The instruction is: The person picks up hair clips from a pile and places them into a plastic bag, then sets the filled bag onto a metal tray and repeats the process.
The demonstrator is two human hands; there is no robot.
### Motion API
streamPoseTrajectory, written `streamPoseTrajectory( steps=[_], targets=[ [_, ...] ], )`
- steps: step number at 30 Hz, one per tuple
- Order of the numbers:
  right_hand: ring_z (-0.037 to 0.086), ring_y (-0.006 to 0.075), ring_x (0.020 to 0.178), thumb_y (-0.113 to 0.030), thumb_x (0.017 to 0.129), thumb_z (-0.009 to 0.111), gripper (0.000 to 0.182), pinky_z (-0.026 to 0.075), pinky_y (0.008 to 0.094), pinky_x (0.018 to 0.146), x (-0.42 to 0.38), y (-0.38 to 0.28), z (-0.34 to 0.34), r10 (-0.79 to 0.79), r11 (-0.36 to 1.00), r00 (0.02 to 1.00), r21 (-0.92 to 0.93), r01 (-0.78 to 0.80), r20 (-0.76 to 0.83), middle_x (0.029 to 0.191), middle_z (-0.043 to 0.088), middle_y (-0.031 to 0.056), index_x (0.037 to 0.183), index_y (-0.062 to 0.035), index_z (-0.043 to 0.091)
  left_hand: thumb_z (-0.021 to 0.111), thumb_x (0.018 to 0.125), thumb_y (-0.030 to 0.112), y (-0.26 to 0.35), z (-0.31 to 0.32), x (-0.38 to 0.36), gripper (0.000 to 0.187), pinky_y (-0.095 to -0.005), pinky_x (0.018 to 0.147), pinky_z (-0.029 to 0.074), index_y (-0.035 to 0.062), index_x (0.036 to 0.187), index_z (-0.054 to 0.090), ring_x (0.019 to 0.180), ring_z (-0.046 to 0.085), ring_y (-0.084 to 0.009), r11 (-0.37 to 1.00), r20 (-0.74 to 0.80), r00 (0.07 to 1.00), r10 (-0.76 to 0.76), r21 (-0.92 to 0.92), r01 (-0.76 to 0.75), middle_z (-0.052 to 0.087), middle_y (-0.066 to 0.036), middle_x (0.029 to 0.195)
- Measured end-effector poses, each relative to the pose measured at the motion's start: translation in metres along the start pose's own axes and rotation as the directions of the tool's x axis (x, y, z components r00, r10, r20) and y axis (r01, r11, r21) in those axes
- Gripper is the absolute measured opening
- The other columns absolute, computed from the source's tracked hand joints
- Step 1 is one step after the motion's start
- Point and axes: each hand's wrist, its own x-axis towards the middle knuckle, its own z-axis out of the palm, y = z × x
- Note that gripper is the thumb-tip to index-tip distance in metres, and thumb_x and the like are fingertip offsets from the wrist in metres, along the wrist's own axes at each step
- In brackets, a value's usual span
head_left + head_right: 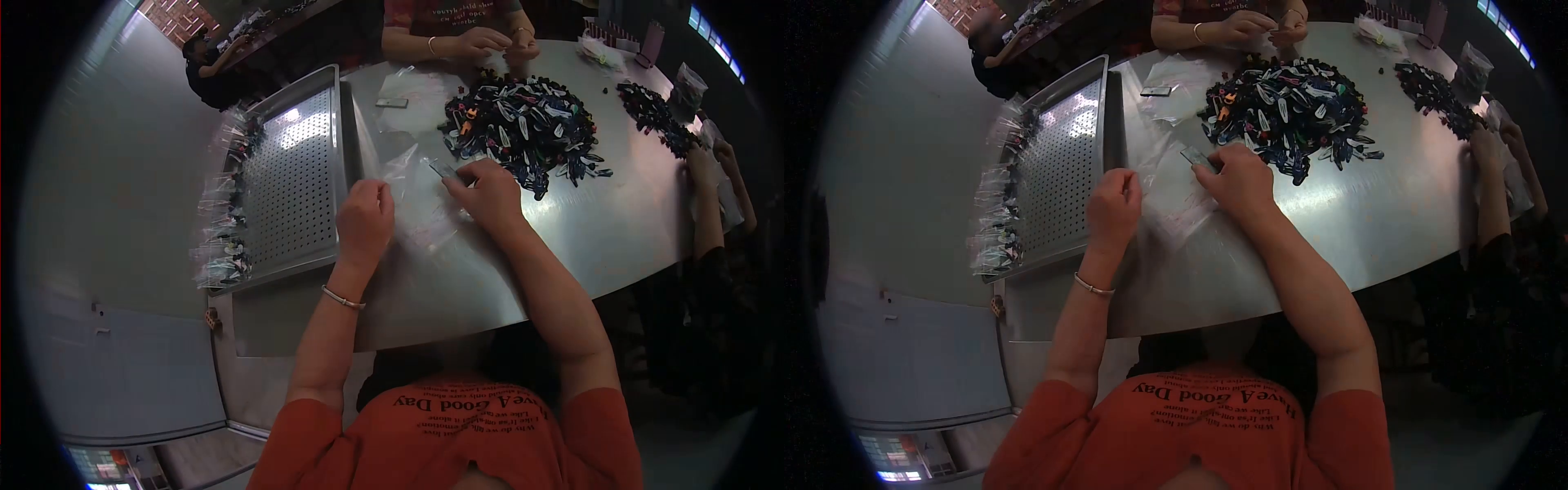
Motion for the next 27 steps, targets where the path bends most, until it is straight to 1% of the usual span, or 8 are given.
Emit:
streamPoseTrajectory(
  steps=[7, 10, 12, 13, 16, 18, 20, 27],
  targets=[
    [0.064, 0.0271, 0.076, -0.035, 0.075, 0.068, 0.029, 0.051, 0.037, 0.069, -0.011, -0.007, 0.011, -0.113, 0.954, 0.965, -0.245, 0.172, 0.236, 0.096, 0.063, 0.0092, 0.085, -0.0069, 0.07, 0.06, 0.084, 0.01, 0.014, -0.002, 0.013, 0.006, -0.0367, 0.057, 0.051, 0.006, 0.082, 0.056, 0.068, 0.061, -0.0295, 0.964, -0.073, 0.974, 0.216, 0.172, -0.201, 0.059, -0.009, 0.084],
    [0.064, 0.0233, 0.072, -0.037, 0.079, 0.065, 0.034, 0.05, 0.034, 0.066, -0.004, -0.001, 0.008, -0.108, 0.988, 0.99, -0.097, 0.117, 0.091, 0.093, 0.065, 0.0088, 0.086, -0.004, 0.069, 0.06, 0.084, 0.009, 0.021, 0.005, 0.014, 0.007, -0.0361, 0.057, 0.051, 0.0058, 0.08, 0.055, 0.068, 0.061, -0.0287, 0.945, -0.08, 0.951, 0.3, 0.16, -0.285, 0.058, -0.008, 0.083],
    [0.063, 0.0165, 0.069, -0.04, 0.083, 0.064, 0.04, 0.049, 0.029, 0.063, 0.009, -0.003, -0.001, 0.193, 0.92, 0.958, 0.3, -0.252, 0.213, 0.087, 0.066, 0.0078, 0.085, -0.0003, 0.068, 0.06, 0.083, 0.009, 0.028, 0.007, 0.013, 0.007, -0.0354, 0.057, 0.051, 0.006, 0.079, 0.055, 0.068, 0.061, -0.0275, 0.939, -0.055, 0.95, 0.307, 0.183, -0.292, 0.057, -0.008, 0.083],
    [0.06, 0.0119, 0.068, -0.039, 0.085, 0.064, 0.044, 0.047, 0.025, 0.061, 0.006, -0.014, -0.014, 0.27, 0.709, 0.909, 0.574, -0.41, 0.316, 0.082, 0.065, 0.0067, 0.1, 0.003, 0.064, 0.06, 0.082, 0.009, 0.031, 0.009, 0.013, 0.007, -0.0348, 0.058, 0.051, 0.0061, 0.078, 0.054, 0.067, 0.061, -0.0263, 0.932, -0.03, 0.951, 0.308, 0.211, -0.296, 0.056, -0.008, 0.083],
    [0.06, 0.0124, 0.068, -0.033, 0.082, 0.069, 0.054, 0.048, 0.0261, 0.062, 0.005, -0.018, -0.011, 0.263, 0.692, 0.921, 0.61, -0.387, 0.286, 0.082, 0.065, 0.0059, 0.119, 0.0035, 0.054, 0.06, 0.079, 0.008, 0.032, 0.018, 0.012, 0.007, -0.0332, 0.058, 0.051, 0.0067, 0.077, 0.054, 0.065, 0.06, -0.0241, 0.892, 0.012, 0.925, 0.38, 0.259, -0.37, 0.055, -0.008, 0.083],
    [0.06, 0.0139, 0.067, -0.027, 0.077, 0.072, 0.067, 0.049, 0.0281, 0.064, 0.0, -0.017, -0.012, 0.222, 0.785, 0.934, 0.517, -0.342, 0.281, 0.084, 0.065, 0.0075, 0.131, 0.001, 0.043, 0.059, 0.079, 0.008, 0.034, 0.022, 0.01, 0.007, -0.0328, 0.057, 0.05, 0.0068, 0.076, 0.053, 0.065, 0.06, -0.0238, 0.892, -0.003, 0.923, 0.385, 0.258, -0.371, 0.055, -0.007, 0.083],
    [0.062, 0.0168, 0.067, -0.022, 0.073, 0.074, 0.069, 0.05, 0.0291, 0.065, -0.003, -0.009, -0.004, -0.025, 0.956, 0.998, 0.293, 0.009, 0.049, 0.082, 0.064, 0.0094, 0.132, -0.0047, 0.043, 0.059, 0.078, 0.008, 0.036, 0.026, 0.01, 0.006, -0.0324, 0.057, 0.05, 0.007, 0.076, 0.053, 0.064, 0.06, -0.0234, 0.892, -0.018, 0.922, 0.388, 0.257, -0.371, 0.054, -0.007, 0.083],
    [0.065, 0.024, 0.069, -0.02, 0.081, 0.066, 0.044, 0.051, 0.0343, 0.064, -0.002, 0.001, 0.002, -0.19, 0.976, 0.981, -0.11, 0.186, -0.026, 0.08, 0.066, 0.0087, 0.123, -0.0141, 0.056, 0.068, 0.076, 0.007, 0.045, 0.035, -0.001, 0.007, -0.0328, 0.061, 0.051, 0.0046, 0.08, 0.062, 0.07, 0.062, -0.0257, 0.932, -0.007, 0.938, 0.347, 0.114, -0.344, 0.061, -0.007, 0.088]
  ],
)
